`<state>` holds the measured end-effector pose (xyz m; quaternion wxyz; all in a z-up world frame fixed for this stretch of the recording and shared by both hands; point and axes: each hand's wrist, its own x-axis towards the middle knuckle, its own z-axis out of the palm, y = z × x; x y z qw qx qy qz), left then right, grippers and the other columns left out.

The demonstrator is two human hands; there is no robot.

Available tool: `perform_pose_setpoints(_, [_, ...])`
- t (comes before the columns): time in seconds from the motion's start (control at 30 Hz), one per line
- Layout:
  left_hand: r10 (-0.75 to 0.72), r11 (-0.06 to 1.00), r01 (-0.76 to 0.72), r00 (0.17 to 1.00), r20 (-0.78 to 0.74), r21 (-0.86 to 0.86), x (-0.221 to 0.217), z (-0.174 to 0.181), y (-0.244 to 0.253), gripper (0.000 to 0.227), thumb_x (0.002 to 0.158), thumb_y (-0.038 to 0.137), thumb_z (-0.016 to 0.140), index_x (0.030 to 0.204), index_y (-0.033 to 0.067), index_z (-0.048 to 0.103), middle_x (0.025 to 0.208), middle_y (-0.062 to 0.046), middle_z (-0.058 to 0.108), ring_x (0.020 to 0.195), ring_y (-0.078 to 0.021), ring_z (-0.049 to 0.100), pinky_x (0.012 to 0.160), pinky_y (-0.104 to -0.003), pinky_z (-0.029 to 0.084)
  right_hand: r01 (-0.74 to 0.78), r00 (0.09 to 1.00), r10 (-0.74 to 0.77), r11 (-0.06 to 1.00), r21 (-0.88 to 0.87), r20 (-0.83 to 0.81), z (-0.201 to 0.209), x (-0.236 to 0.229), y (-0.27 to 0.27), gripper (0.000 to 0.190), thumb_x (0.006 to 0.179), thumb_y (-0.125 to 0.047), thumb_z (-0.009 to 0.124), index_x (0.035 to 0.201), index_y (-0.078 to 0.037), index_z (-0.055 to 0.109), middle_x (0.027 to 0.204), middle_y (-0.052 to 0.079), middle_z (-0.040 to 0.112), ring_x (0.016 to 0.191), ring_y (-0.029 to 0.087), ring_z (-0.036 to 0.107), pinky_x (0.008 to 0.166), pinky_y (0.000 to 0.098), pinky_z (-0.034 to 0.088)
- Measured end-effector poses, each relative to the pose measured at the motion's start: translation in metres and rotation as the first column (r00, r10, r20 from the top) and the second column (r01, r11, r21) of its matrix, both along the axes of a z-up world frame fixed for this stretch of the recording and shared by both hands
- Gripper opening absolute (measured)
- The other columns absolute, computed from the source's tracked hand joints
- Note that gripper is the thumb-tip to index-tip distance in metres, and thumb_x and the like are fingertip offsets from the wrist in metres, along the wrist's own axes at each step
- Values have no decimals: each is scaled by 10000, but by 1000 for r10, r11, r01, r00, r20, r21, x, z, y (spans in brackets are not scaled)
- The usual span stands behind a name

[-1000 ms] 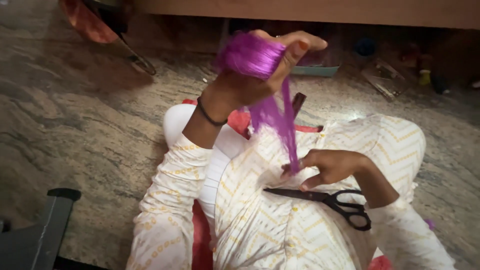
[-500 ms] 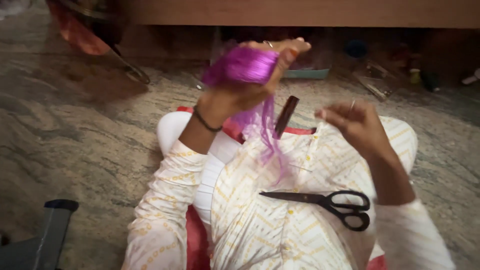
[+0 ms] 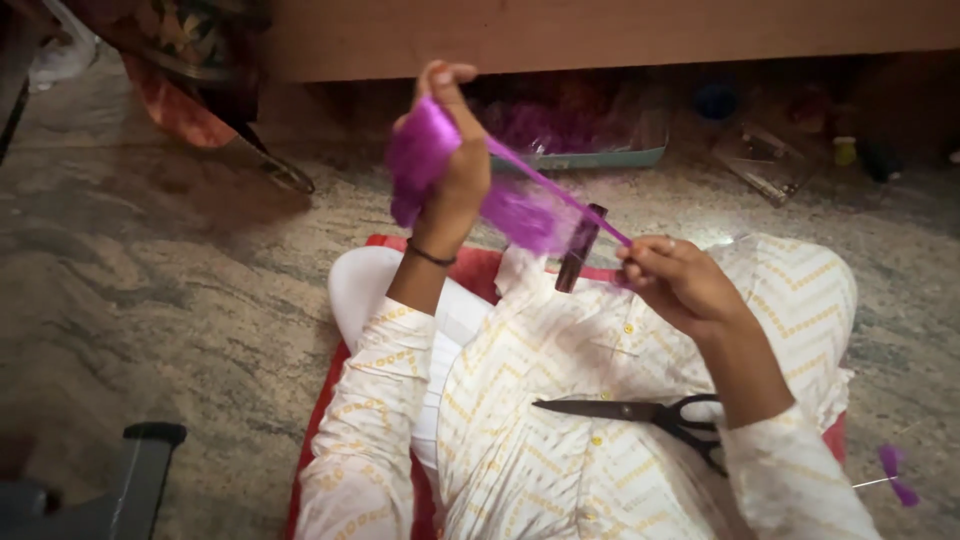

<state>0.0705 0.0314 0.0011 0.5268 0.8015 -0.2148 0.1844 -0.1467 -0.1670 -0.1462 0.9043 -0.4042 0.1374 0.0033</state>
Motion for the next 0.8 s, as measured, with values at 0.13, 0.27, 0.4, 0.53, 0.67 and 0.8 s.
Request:
perform_pose_setpoints(0.13, [47,994,-47,999,-1,-100,10,-13,4,452,1132,439,310,1122,147,655,584,3,599,485,-114,652,436,-284,498,18,1000,-16,997,76,-27,-35,-27,-30,117,993,-53,650,1040,52,671,816,61,669,771,155,623,862,309,527])
perform_pose_setpoints(0.27, [115,993,-111,989,90,-44,-14,-4,-6,384,1177,366,352,1048,136,631,775,-2,709,620,-156,706,576,-320,544,47,999,-48,997,-67,-17,-51,-64,-29,143,980,-77,654,1071,30,683,862,81,679,805,166,628,918,334,552])
perform_pose_setpoints(0.4, [-164,985,155,977,135,74,-39,-28,-28,271,1137,312,411,1075,118,590,834,-44,731,762,-193,769,635,-309,573,151,978,-46,826,-542,202,43,-4,0,307,975,-81,679,1256,23,613,1137,111,669,1061,190,624,1001,346,512])
perform_pose_setpoints(0.53, [-264,939,253,965,16,231,-60,-1,-38,284,1128,307,398,1075,122,608,906,-76,752,847,-235,756,648,-336,540,278,935,35,546,-790,353,123,43,42,456,972,-83,698,1395,16,561,1343,133,661,1253,207,621,1063,354,482])
perform_pose_setpoints(0.67, [-314,948,317,911,-266,-32,-27,-21,-45,398,1131,377,374,1096,92,649,877,-101,694,802,-239,691,701,-374,544,113,965,24,858,-501,259,135,71,45,476,916,-31,711,1366,-44,557,1162,93,669,1072,152,664,962,297,559])
perform_pose_setpoints(0.8, [-537,843,499,804,-255,-201,-7,-10,-28,539,1130,450,333,1131,36,679,1099,-68,750,1037,-184,699,974,-337,537,68,993,5,784,-617,116,164,83,45,338,845,-29,762,1177,-20,695,997,69,745,858,130,717,793,276,618])
